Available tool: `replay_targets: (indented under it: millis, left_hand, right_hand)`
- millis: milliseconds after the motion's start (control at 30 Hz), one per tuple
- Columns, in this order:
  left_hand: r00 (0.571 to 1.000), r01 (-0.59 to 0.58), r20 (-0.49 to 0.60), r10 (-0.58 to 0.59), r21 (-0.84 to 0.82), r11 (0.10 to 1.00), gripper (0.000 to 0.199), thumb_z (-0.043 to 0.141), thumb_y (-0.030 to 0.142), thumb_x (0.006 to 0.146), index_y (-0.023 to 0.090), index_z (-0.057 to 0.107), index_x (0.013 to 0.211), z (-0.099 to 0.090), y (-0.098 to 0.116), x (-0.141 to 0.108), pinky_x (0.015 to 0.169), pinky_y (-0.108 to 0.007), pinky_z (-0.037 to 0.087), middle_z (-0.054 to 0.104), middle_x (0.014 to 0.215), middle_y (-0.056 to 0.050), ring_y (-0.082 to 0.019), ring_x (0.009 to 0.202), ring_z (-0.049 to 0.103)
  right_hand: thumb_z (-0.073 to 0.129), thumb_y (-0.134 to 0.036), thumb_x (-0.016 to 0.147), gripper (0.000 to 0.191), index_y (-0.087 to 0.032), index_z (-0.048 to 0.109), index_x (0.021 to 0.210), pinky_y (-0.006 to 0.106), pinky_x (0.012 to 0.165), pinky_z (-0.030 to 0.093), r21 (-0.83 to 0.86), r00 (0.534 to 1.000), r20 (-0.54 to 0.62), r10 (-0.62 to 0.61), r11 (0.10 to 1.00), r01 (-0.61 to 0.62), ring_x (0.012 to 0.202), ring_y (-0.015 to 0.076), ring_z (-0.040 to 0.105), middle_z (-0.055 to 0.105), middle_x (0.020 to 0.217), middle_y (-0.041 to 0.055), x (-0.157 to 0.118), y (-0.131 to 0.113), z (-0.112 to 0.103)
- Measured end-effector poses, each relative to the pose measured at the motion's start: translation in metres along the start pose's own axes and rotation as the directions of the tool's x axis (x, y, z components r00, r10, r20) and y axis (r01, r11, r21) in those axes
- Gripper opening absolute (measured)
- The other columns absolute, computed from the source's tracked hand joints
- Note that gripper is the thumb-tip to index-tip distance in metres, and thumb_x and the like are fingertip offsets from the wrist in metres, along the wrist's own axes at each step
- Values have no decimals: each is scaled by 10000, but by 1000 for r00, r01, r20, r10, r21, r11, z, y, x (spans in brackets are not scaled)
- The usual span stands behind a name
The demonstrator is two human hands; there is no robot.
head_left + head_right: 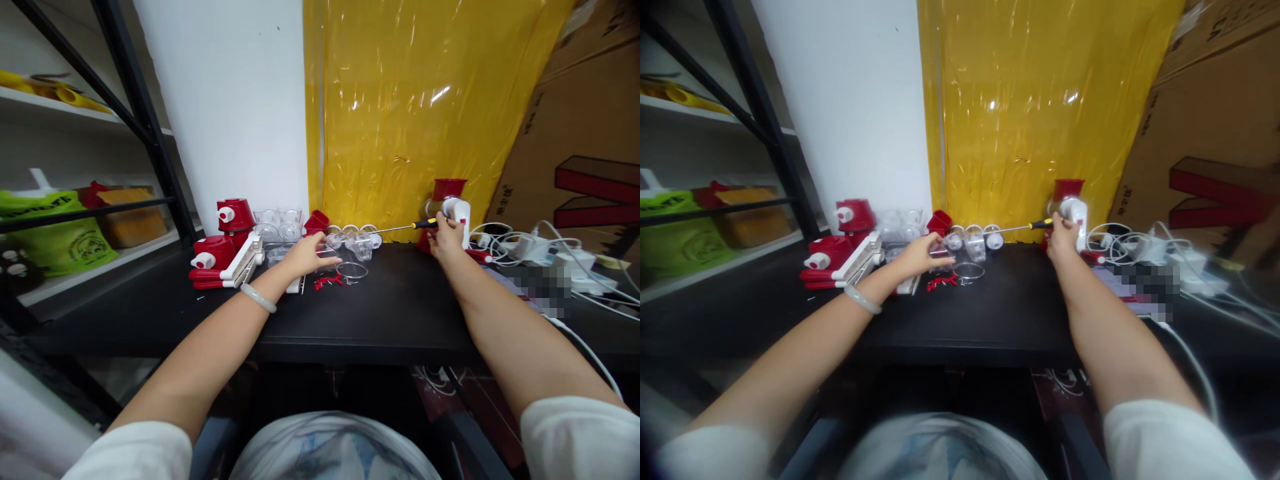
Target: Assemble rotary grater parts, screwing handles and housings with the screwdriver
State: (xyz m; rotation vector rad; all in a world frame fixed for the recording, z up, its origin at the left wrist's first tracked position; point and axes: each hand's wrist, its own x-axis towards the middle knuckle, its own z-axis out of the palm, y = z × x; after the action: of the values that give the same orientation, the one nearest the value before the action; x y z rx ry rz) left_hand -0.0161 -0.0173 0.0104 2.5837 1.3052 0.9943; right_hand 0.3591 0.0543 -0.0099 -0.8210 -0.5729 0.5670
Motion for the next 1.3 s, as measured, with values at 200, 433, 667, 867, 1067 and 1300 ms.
replay_targets:
  millis: [200, 433, 667, 867, 1067, 1300]
  left_hand:
    - [1000, -4, -4, 4, -12, 1000, 499, 749, 562, 683, 198, 575, 977, 0, 0, 0, 785, -348, 471, 687, 963, -67, -233, 886, 641]
    - [1000, -3, 2, 3, -29, 1000, 492, 753, 545, 685, 196, 579, 985, 0, 1, 0, 796, -347, 471, 686, 965, -70, -232, 897, 643]
    - [1000, -2, 0, 2, -16, 1000, 498, 750, 553, 684, 198, 574, 985, 1, 0, 1, 794, -352, 475, 684, 959, -70, -237, 897, 644]
    - [1000, 15, 7, -15, -5, 1000, 495, 747, 558, 684, 206, 570, 983, -1, 2, 0, 805, -357, 471, 681, 969, -69, -242, 914, 640]
    - [1000, 5, 1, -5, -18, 1000, 502, 746, 566, 679, 207, 575, 985, 0, 0, 1, 787, -350, 469, 683, 945, -66, -234, 887, 639]
    - [1000, 1, 0, -1, -17, 1000, 504, 744, 576, 677, 205, 574, 972, 1, -1, 0, 775, -344, 471, 685, 934, -60, -231, 879, 642]
  right_hand:
    - [552, -146, 846, 72, -191, 531, 793, 132, 376, 399, 8, 991, -112, 68, 998, -67, 490, 71, 484, 493, 614, -33, -6, -7, 5]
    - [464, -113, 840, 114, -217, 466, 794, 163, 455, 470, 144, 980, -100, 175, 977, -159, 584, 81, 560, 536, 726, -33, -4, -20, 12]
    - [577, -234, 865, 99, -187, 511, 808, 175, 433, 458, -11, 999, -12, 42, 999, -42, 613, 102, 591, 604, 772, 6, -7, -11, 9]
    - [467, -130, 841, 69, -199, 463, 847, 197, 458, 487, 36, 995, -38, 96, 995, -94, 622, 117, 624, 635, 777, 7, -10, -13, 13]
    - [419, -270, 909, 44, -250, 449, 884, 197, 426, 477, 1, 985, -25, 173, 985, -173, 574, 99, 568, 546, 759, -33, -15, -19, 14]
    - [555, -462, 882, 246, -276, 411, 952, 192, 359, 441, -163, 999, -26, 42, 986, -46, 457, 74, 493, 493, 763, -48, -13, -10, 9]
